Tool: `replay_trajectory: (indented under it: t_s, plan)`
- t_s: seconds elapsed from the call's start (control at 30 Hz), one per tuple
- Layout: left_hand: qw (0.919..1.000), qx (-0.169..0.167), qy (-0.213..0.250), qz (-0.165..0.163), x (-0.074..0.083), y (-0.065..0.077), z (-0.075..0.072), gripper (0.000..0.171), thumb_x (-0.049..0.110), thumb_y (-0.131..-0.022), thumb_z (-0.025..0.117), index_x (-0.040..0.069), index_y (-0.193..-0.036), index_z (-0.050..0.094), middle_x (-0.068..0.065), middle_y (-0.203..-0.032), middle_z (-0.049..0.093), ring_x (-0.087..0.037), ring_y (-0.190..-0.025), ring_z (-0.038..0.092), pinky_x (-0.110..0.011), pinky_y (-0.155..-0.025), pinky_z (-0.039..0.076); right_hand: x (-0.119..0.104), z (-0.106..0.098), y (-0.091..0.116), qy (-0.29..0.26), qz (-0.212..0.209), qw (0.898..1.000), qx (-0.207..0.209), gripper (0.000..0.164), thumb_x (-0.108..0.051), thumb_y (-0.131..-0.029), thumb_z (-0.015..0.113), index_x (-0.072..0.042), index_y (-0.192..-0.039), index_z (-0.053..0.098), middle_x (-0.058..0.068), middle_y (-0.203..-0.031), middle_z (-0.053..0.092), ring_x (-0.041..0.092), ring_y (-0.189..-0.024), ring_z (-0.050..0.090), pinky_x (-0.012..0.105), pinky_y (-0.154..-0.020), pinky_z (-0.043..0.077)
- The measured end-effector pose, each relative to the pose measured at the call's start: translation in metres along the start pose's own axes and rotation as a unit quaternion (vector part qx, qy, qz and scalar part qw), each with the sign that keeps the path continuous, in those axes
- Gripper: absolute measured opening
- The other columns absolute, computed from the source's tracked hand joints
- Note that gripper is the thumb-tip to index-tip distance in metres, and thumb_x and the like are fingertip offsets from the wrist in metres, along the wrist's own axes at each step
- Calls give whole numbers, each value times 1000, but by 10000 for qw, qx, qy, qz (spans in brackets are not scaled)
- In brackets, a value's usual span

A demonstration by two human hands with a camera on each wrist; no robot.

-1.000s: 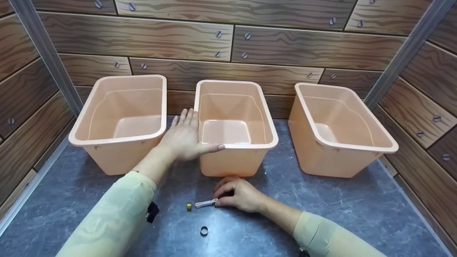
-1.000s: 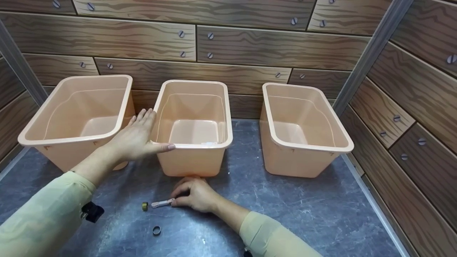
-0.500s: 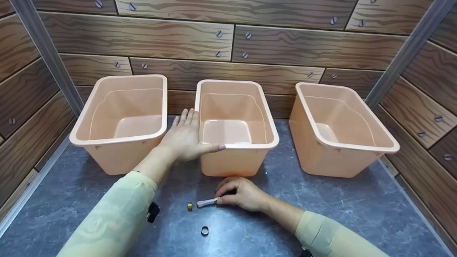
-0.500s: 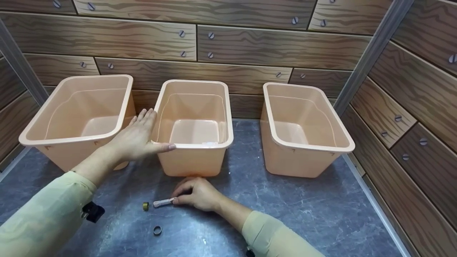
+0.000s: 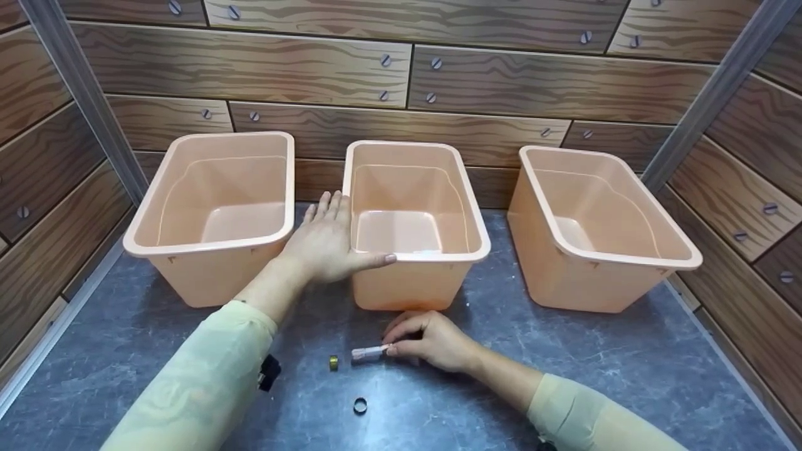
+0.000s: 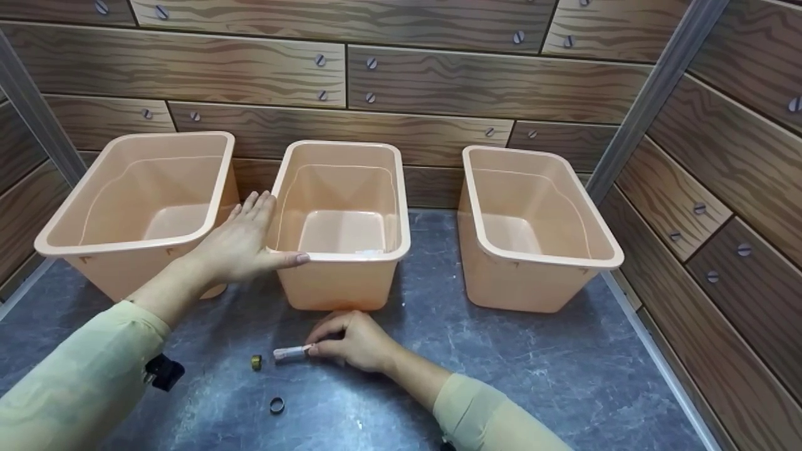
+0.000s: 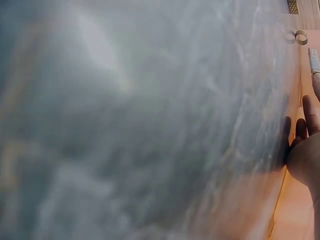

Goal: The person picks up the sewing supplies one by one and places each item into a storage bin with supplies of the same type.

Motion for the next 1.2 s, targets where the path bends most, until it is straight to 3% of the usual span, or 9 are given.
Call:
replay_trajectory:
  t_s: [0.13,0.27,0.5,0.87,1.07,1.2]
  plan:
    - [10000,-21,10,-5,0,0,-1,141,97,-82,46,-10,-165,7,-30,-172,8,-41,-162,2,-54,-130,7,-2,-3,3,-72,-62,9999,51,14,-22,-92,85,-15,-104,87,-3,-108,77,14,-102,69,26,-86,55]
    - [10000,-18,4,7,0,0,0,141,97,-82,46,-11,-165,7,-30,-172,8,-42,-162,3,-54,-130,8,-3,-5,6,-201,-191,9996,24,15,-20,-92,85,-11,-104,86,0,-108,77,17,-106,70,28,-93,54]
    - [10000,-38,16,-13,-1,1,-1,142,96,-82,48,-10,-165,5,-30,-173,8,-41,-162,2,-54,-130,8,-10,-9,16,-182,-284,9994,14,14,-19,-92,85,-10,-104,86,3,-110,77,17,-107,69,28,-95,53]
    - [9999,-102,29,-29,-2,1,0,142,97,-81,47,-10,-165,5,-30,-173,7,-40,-162,1,-54,-130,7,-40,-31,37,154,-732,9972,96,13,-20,-94,83,-11,-104,85,7,-113,77,19,-111,66,31,-99,50]
    - [10000,-51,24,-6,-1,0,0,142,96,-82,48,-10,-165,5,-30,-173,8,-41,-162,2,-54,-130,7,-56,-44,45,-16,-726,9973,114,11,-19,-95,83,-16,-104,85,8,-115,76,22,-112,64,33,-97,51]
    - [10000,-36,17,-20,-1,0,0,142,96,-81,48,-10,-165,5,-30,-173,9,-41,-162,2,-55,-130,8,-70,-56,49,-60,-945,9953,220,11,-16,-95,82,-15,-105,85,11,-116,75,25,-112,64,33,-95,52]
Point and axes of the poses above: each hand's wrist, its own y-axis away from the middle knuckle, its own z-axis out of the palm, x = y × z, the point moved 2 cm from there along -y, towards the middle knuckle
